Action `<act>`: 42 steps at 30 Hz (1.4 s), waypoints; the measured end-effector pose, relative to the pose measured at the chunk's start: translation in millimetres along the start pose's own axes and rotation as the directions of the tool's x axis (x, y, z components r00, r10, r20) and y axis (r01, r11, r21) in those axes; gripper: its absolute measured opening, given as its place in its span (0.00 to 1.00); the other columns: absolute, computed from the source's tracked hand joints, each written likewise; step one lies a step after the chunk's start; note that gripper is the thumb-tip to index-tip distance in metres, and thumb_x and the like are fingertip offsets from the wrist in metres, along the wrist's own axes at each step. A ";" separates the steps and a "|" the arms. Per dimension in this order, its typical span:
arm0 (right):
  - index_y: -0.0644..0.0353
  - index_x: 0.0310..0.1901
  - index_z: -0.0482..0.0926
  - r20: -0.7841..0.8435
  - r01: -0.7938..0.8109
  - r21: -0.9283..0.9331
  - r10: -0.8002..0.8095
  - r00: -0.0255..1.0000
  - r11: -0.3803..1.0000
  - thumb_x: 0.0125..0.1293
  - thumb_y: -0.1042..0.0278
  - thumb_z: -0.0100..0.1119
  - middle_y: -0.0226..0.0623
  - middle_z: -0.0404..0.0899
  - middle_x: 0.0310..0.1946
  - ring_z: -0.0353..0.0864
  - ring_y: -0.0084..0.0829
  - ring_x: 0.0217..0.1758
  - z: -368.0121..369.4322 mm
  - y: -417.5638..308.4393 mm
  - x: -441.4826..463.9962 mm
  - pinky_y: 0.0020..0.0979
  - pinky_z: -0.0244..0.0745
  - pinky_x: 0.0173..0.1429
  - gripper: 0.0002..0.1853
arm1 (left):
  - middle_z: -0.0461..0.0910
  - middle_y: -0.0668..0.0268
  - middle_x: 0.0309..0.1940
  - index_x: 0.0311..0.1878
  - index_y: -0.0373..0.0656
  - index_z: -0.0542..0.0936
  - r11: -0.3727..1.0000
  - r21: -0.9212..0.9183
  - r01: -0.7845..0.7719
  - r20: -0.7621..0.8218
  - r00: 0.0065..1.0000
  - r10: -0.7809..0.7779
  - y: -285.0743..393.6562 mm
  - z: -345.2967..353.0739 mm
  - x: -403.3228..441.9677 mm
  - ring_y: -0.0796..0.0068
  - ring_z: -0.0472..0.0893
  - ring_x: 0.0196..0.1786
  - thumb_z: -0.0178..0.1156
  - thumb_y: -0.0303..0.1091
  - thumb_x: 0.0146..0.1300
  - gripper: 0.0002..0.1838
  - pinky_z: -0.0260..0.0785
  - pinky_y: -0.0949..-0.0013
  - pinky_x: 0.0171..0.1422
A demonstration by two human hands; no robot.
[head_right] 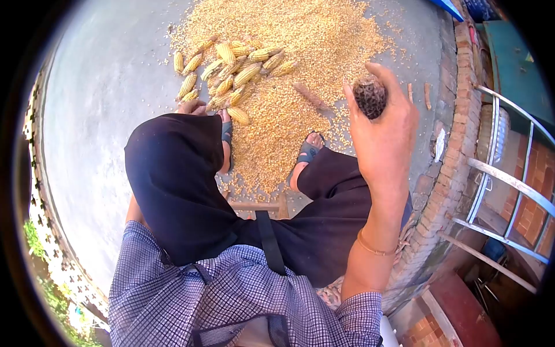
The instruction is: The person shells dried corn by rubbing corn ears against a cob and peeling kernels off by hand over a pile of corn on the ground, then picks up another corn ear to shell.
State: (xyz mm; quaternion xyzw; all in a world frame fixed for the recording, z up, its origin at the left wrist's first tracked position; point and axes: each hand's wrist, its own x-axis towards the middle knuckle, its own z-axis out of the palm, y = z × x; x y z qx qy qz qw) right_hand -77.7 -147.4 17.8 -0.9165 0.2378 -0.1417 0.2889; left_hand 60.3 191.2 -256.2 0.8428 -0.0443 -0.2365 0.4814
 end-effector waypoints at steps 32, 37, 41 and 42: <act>0.65 0.55 0.76 0.067 -0.270 0.245 0.262 0.963 0.931 0.58 0.83 0.65 0.37 0.82 0.33 0.77 0.19 0.31 5.5 1.1 2.0 0.21 0.71 0.37 0.21 | 0.69 0.48 0.37 0.48 0.53 0.81 0.736 0.556 -0.385 0.260 0.922 0.286 -6.6 114.9 130.3 0.47 0.75 0.42 0.58 0.26 0.61 0.13 0.68 0.52 0.49; 0.63 0.53 0.78 0.070 -0.201 0.292 0.189 0.980 0.935 0.58 0.80 0.67 0.36 0.81 0.29 0.76 0.19 0.32 8.1 6.3 -2.4 0.24 0.72 0.39 0.20 | 0.71 0.55 0.34 0.50 0.52 0.80 0.844 0.411 -0.345 0.151 0.939 0.310 16.3 81.2 115.1 0.58 0.75 0.37 0.56 0.30 0.66 0.11 0.69 0.59 0.47; 0.63 0.51 0.77 0.080 -0.179 0.274 0.163 0.983 0.945 0.58 0.76 0.69 0.37 0.80 0.27 0.77 0.21 0.30 5.5 5.1 -2.8 0.27 0.73 0.36 0.19 | 0.64 0.73 0.26 0.52 0.45 0.79 0.987 -0.076 -0.145 0.192 0.969 0.157 72.2 30.2 91.2 0.83 0.62 0.32 0.54 0.30 0.70 0.10 0.58 0.75 0.36; 0.62 0.51 0.77 0.081 -0.166 0.267 0.150 0.985 0.949 0.59 0.77 0.68 0.35 0.80 0.28 0.77 0.19 0.30 5.0 4.5 -3.8 0.26 0.73 0.37 0.18 | 0.62 0.75 0.26 0.61 0.48 0.76 0.964 -0.238 -0.122 0.215 0.961 0.174 88.9 16.1 82.5 0.84 0.59 0.30 0.56 0.31 0.70 0.17 0.51 0.76 0.32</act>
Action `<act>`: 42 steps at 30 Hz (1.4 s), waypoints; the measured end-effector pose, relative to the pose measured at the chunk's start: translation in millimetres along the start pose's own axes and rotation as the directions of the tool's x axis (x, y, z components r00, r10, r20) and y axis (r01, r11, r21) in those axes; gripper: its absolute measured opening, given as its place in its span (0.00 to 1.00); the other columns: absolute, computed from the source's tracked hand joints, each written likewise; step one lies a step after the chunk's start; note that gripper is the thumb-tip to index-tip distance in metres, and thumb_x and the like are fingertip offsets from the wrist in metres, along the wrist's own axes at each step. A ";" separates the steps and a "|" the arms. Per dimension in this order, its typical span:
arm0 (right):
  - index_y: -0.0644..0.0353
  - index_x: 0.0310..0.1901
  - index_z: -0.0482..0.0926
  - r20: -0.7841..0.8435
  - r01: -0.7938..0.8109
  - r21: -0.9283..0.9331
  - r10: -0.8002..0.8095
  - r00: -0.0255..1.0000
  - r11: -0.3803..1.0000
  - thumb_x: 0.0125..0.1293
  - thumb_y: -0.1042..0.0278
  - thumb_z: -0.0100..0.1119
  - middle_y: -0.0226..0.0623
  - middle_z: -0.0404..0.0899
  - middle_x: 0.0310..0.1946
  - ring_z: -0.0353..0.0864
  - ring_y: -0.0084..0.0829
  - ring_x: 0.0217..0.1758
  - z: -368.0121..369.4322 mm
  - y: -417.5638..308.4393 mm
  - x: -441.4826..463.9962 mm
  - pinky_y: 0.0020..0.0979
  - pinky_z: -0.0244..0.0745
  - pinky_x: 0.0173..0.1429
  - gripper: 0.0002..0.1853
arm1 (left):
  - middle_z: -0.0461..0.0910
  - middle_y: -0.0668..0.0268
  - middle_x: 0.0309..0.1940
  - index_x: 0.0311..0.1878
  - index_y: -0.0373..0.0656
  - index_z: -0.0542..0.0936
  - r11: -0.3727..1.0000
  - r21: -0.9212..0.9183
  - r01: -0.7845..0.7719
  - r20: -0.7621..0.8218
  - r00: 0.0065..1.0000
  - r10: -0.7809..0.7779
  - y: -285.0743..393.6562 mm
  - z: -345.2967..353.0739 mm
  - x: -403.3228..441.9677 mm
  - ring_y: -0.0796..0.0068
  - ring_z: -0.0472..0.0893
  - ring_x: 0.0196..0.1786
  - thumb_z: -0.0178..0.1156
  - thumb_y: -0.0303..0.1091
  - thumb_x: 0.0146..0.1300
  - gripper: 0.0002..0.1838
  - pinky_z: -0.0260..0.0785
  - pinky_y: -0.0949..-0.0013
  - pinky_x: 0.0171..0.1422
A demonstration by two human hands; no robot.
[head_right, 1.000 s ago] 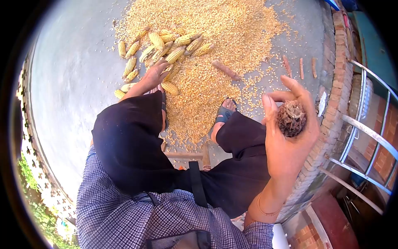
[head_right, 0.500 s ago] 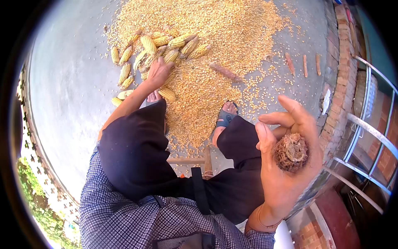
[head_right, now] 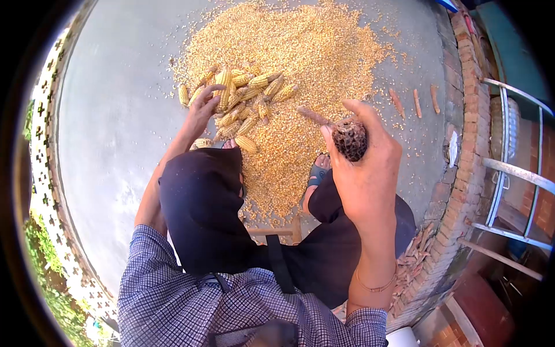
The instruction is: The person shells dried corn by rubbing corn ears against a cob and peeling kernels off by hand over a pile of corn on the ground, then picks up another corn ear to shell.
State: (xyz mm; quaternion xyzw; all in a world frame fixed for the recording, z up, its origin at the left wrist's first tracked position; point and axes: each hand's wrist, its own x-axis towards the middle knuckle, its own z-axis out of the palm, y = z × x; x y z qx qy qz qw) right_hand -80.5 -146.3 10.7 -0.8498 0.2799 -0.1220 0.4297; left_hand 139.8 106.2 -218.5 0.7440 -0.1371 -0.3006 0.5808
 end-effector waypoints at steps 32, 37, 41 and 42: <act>0.70 0.60 0.69 0.185 -0.012 0.868 -0.302 0.935 0.496 0.67 0.67 0.64 0.41 0.82 0.37 0.84 0.27 0.31 10.9 -26.0 -16.5 0.24 0.78 0.32 0.24 | 0.72 0.45 0.61 0.58 0.32 0.71 0.540 -0.832 -0.125 0.126 0.906 0.405 258.8 96.8 -123.0 0.60 0.77 0.61 0.51 0.41 0.74 0.20 0.67 0.53 0.69; 0.70 0.62 0.68 0.137 0.013 0.893 -0.299 0.944 0.450 0.67 0.70 0.64 0.37 0.82 0.37 0.85 0.24 0.33 15.8 -36.7 -24.0 0.22 0.78 0.30 0.26 | 0.75 0.49 0.58 0.58 0.32 0.71 0.546 -0.824 -0.152 0.050 0.940 0.338 242.7 87.7 -121.7 0.59 0.76 0.62 0.60 0.28 0.66 0.19 0.66 0.50 0.70; 0.69 0.61 0.69 0.103 0.044 0.871 -0.270 0.957 0.489 0.65 0.72 0.65 0.35 0.82 0.36 0.83 0.20 0.31 13.8 -33.1 -23.1 0.17 0.72 0.20 0.25 | 0.76 0.51 0.56 0.59 0.31 0.71 0.560 -0.815 -0.147 0.075 0.932 0.355 241.6 84.6 -127.3 0.58 0.77 0.61 0.64 0.25 0.62 0.23 0.64 0.48 0.72; 0.69 0.61 0.70 0.098 0.042 0.871 -0.258 0.961 0.489 0.65 0.72 0.65 0.35 0.81 0.36 0.82 0.19 0.31 11.5 -31.0 -23.0 0.16 0.70 0.18 0.25 | 0.76 0.51 0.56 0.59 0.30 0.71 0.559 -0.818 -0.133 0.095 0.928 0.359 239.1 83.3 -128.3 0.58 0.77 0.61 0.64 0.25 0.61 0.24 0.64 0.47 0.72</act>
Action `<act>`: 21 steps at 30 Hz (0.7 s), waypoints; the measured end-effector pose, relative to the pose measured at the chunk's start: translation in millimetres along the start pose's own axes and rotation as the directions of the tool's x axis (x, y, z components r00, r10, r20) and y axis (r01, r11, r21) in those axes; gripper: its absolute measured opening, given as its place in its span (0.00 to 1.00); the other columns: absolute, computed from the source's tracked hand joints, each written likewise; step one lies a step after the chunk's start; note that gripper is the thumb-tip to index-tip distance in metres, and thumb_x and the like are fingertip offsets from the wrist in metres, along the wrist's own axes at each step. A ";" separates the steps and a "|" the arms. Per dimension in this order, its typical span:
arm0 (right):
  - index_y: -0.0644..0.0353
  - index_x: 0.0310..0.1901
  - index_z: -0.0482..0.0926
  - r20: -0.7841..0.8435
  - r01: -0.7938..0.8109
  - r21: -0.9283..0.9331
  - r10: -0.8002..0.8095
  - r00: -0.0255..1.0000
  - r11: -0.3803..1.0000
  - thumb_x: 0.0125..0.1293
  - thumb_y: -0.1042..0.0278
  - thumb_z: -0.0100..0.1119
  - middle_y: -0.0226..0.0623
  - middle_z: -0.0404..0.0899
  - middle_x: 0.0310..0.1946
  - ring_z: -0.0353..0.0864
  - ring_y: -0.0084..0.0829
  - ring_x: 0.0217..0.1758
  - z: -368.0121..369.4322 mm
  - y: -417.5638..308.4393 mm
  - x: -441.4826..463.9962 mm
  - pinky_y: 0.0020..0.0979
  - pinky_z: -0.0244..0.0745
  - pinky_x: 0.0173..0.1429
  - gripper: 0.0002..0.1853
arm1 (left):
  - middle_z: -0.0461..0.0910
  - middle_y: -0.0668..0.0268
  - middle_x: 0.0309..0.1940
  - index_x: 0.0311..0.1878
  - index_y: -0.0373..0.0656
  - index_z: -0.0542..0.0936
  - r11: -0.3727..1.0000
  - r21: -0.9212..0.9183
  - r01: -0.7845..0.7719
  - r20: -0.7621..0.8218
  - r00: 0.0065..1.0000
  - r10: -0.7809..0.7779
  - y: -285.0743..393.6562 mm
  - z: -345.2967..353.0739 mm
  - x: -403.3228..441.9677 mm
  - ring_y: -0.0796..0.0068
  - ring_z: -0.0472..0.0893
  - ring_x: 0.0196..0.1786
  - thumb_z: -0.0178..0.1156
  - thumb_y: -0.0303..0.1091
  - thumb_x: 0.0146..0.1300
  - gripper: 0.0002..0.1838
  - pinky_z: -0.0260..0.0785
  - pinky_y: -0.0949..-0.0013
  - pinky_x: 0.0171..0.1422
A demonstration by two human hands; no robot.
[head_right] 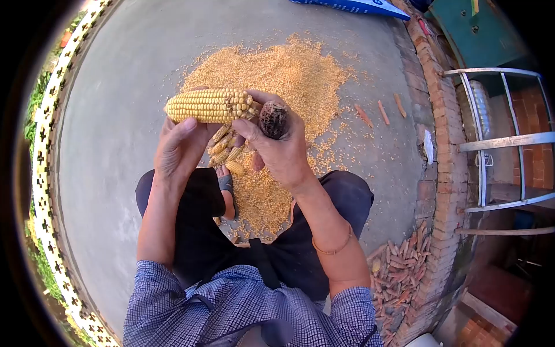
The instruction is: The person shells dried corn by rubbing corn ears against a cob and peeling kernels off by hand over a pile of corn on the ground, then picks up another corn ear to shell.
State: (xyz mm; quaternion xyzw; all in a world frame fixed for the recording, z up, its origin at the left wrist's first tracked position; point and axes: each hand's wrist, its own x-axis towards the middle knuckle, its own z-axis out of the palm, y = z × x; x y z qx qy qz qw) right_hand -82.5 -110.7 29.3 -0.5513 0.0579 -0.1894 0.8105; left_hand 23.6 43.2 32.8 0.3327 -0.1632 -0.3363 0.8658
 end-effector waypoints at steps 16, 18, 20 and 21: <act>0.63 0.54 0.78 0.108 0.045 -0.242 -0.020 0.994 0.969 0.62 0.76 0.67 0.28 0.77 0.38 0.75 0.14 0.35 -13.6 -16.5 -3.4 0.19 0.74 0.38 0.19 | 0.80 0.62 0.49 0.63 0.34 0.72 0.800 0.563 0.210 0.126 0.934 -0.334 -3.5 -5.7 -14.9 0.74 0.81 0.50 0.71 0.37 0.60 0.31 0.77 0.68 0.56; 0.63 0.54 0.78 0.120 0.023 -0.237 0.006 0.993 0.971 0.61 0.77 0.68 0.29 0.77 0.39 0.75 0.15 0.36 -12.3 -16.1 -2.2 0.19 0.75 0.40 0.19 | 0.80 0.63 0.50 0.63 0.34 0.71 0.820 0.530 0.218 0.145 0.929 -0.341 -10.4 1.4 -17.0 0.74 0.80 0.52 0.70 0.34 0.61 0.30 0.76 0.68 0.58; 0.62 0.54 0.78 0.121 -0.049 -0.171 0.071 0.990 0.984 0.60 0.77 0.69 0.29 0.77 0.40 0.75 0.15 0.38 -9.5 -18.9 -3.8 0.20 0.76 0.42 0.19 | 0.80 0.61 0.51 0.65 0.35 0.68 0.818 0.545 0.181 0.136 0.944 -0.299 -15.2 0.3 -17.9 0.73 0.80 0.54 0.69 0.32 0.61 0.31 0.74 0.68 0.61; 0.62 0.53 0.78 0.119 -0.020 -0.205 0.045 0.992 0.979 0.60 0.76 0.69 0.30 0.77 0.41 0.76 0.15 0.38 -9.3 -17.8 -3.3 0.20 0.76 0.42 0.19 | 0.80 0.61 0.52 0.66 0.35 0.67 0.818 0.553 0.156 0.113 0.959 -0.260 -17.2 2.6 -19.9 0.73 0.80 0.55 0.69 0.32 0.61 0.32 0.73 0.68 0.62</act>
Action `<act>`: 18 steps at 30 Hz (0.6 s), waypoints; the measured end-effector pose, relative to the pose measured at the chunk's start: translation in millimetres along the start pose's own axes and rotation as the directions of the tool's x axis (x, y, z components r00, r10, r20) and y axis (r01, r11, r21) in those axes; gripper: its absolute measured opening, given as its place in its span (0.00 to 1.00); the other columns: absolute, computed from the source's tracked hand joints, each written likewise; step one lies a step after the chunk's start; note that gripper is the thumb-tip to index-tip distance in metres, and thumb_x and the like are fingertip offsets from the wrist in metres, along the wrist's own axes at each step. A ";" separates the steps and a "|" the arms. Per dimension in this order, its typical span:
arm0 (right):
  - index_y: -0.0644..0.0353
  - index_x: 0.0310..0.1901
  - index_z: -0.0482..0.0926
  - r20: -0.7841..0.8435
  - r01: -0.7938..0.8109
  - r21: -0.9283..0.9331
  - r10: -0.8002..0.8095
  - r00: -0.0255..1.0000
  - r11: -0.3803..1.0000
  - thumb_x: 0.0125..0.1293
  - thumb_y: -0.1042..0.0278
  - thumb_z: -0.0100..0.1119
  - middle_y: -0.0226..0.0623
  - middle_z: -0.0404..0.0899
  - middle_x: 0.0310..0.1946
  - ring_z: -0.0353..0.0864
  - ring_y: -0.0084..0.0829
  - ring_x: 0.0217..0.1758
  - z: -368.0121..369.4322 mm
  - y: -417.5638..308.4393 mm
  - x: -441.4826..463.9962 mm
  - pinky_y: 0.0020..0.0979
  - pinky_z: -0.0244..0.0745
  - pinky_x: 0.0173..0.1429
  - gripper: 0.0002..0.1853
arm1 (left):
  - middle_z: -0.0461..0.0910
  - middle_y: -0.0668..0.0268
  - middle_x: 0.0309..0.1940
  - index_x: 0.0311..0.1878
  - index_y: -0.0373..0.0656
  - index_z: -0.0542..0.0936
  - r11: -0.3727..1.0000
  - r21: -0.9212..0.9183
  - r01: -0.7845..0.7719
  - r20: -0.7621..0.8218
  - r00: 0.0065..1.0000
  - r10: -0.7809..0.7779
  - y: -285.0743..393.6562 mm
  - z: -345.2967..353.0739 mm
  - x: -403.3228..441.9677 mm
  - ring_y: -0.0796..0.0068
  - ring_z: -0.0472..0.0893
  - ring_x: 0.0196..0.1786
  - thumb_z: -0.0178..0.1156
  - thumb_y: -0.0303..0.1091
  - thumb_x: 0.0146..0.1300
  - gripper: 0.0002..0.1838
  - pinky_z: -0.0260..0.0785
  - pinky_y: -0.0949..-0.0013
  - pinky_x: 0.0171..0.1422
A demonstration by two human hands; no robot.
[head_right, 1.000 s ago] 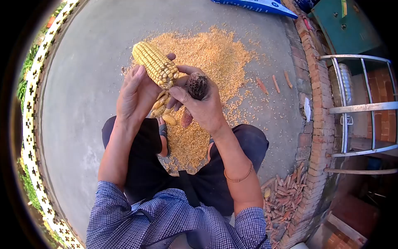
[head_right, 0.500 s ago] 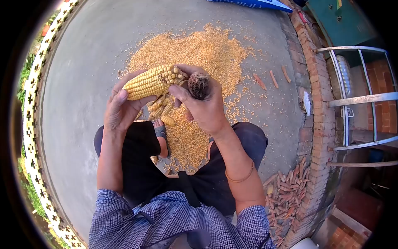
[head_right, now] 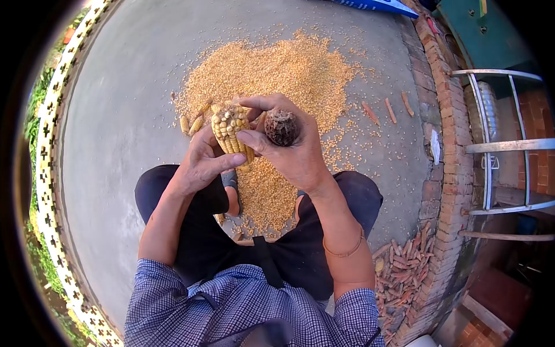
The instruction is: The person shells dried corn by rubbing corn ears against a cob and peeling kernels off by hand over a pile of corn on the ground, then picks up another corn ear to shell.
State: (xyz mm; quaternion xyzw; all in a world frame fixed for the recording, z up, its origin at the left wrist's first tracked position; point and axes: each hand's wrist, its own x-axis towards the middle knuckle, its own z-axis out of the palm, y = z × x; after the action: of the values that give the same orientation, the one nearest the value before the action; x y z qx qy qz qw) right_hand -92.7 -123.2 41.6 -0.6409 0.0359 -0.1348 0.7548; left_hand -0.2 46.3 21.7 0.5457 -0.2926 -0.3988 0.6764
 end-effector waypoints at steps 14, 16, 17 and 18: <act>0.65 0.44 0.77 -0.098 -0.089 -0.044 0.085 0.992 0.995 0.66 0.68 0.66 0.30 0.79 0.29 0.77 0.18 0.30 15.8 14.9 0.6 0.22 0.74 0.35 0.11 | 0.72 0.47 0.62 0.63 0.31 0.68 0.959 -0.175 -0.224 -0.156 0.968 0.198 12.1 -5.2 10.9 0.54 0.71 0.68 0.66 0.39 0.63 0.31 0.62 0.50 0.74; 0.65 0.47 0.76 -0.009 -0.156 -0.010 0.156 0.988 0.988 0.64 0.68 0.68 0.30 0.78 0.31 0.78 0.18 0.31 20.8 12.4 -1.8 0.23 0.76 0.38 0.15 | 0.73 0.48 0.62 0.63 0.31 0.70 0.953 -0.232 -0.193 -0.177 0.972 0.154 17.5 -1.1 8.5 0.57 0.71 0.68 0.67 0.38 0.61 0.31 0.61 0.52 0.74; 0.65 0.49 0.75 0.009 -0.111 -0.020 0.111 0.994 0.994 0.65 0.67 0.67 0.30 0.79 0.32 0.78 0.18 0.31 22.9 16.9 -1.8 0.22 0.75 0.35 0.16 | 0.73 0.49 0.62 0.63 0.31 0.70 0.956 -0.216 -0.198 -0.180 0.971 0.160 18.5 -0.3 8.2 0.58 0.71 0.68 0.68 0.38 0.61 0.31 0.62 0.53 0.74; 0.65 0.51 0.74 0.027 -0.064 -0.027 0.065 0.998 0.998 0.65 0.67 0.67 0.30 0.79 0.32 0.78 0.18 0.31 24.5 25.4 -1.8 0.20 0.74 0.33 0.17 | 0.73 0.49 0.62 0.63 0.32 0.70 0.959 -0.198 -0.202 -0.184 0.969 0.166 19.1 0.2 8.1 0.59 0.72 0.67 0.68 0.38 0.61 0.31 0.62 0.54 0.74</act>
State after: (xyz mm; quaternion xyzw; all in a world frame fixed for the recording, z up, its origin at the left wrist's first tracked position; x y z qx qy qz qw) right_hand -84.9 -95.7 20.9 -0.6511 0.0480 -0.1012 0.7507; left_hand 8.0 40.9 40.0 0.4708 -0.2401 -0.3168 0.7876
